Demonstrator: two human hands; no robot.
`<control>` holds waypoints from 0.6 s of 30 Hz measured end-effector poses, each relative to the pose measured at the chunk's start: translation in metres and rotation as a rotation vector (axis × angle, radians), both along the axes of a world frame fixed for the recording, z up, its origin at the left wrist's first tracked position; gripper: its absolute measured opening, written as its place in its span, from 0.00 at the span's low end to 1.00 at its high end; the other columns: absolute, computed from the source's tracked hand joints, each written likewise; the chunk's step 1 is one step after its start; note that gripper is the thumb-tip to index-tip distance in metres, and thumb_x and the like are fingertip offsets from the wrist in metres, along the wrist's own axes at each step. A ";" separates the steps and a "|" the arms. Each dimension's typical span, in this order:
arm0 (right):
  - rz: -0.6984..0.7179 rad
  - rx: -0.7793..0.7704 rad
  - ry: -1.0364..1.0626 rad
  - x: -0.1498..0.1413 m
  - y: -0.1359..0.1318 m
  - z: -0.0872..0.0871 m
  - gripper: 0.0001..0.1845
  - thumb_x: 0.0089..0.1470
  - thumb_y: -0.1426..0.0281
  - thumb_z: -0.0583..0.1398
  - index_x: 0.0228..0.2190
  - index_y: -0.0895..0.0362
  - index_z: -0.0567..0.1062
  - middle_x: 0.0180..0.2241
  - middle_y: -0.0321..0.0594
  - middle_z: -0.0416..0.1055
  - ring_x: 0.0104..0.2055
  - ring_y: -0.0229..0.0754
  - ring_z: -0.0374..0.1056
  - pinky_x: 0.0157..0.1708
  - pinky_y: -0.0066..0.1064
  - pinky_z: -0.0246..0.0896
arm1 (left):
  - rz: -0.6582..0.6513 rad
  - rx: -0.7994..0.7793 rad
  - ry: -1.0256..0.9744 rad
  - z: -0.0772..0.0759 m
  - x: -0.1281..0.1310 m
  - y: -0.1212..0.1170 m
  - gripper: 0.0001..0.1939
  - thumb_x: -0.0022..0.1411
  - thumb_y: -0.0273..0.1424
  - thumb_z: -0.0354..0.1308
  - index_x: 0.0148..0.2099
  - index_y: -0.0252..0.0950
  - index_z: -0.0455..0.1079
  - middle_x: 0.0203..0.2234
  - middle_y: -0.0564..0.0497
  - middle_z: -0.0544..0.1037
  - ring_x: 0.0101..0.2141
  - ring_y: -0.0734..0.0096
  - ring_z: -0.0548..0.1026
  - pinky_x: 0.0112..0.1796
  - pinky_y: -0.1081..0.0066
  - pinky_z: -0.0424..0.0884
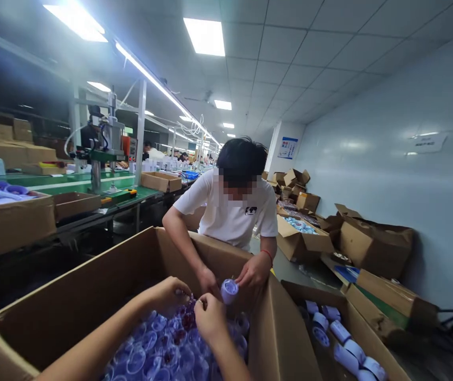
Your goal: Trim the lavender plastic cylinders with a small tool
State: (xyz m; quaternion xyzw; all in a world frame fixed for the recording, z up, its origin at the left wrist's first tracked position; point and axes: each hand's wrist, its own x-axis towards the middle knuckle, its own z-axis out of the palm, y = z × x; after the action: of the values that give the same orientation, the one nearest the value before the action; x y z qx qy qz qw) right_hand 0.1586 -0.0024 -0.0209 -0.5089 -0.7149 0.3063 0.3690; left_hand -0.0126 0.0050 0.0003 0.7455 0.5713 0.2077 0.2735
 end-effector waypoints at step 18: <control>0.092 -0.087 0.376 0.013 -0.012 0.016 0.21 0.43 0.53 0.60 0.29 0.59 0.75 0.20 0.36 0.70 0.20 0.38 0.63 0.21 0.29 0.59 | 0.151 0.002 -0.255 0.018 0.003 -0.016 0.10 0.51 0.27 0.62 0.37 0.31 0.78 0.25 0.54 0.78 0.30 0.74 0.70 0.32 0.78 0.63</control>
State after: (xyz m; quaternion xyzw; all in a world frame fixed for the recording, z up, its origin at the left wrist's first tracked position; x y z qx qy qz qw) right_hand 0.1714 -0.0147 -0.0048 -0.4250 -0.6420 0.4430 0.4593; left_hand -0.0098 -0.0111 0.0183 0.6683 0.5862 0.3211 0.3267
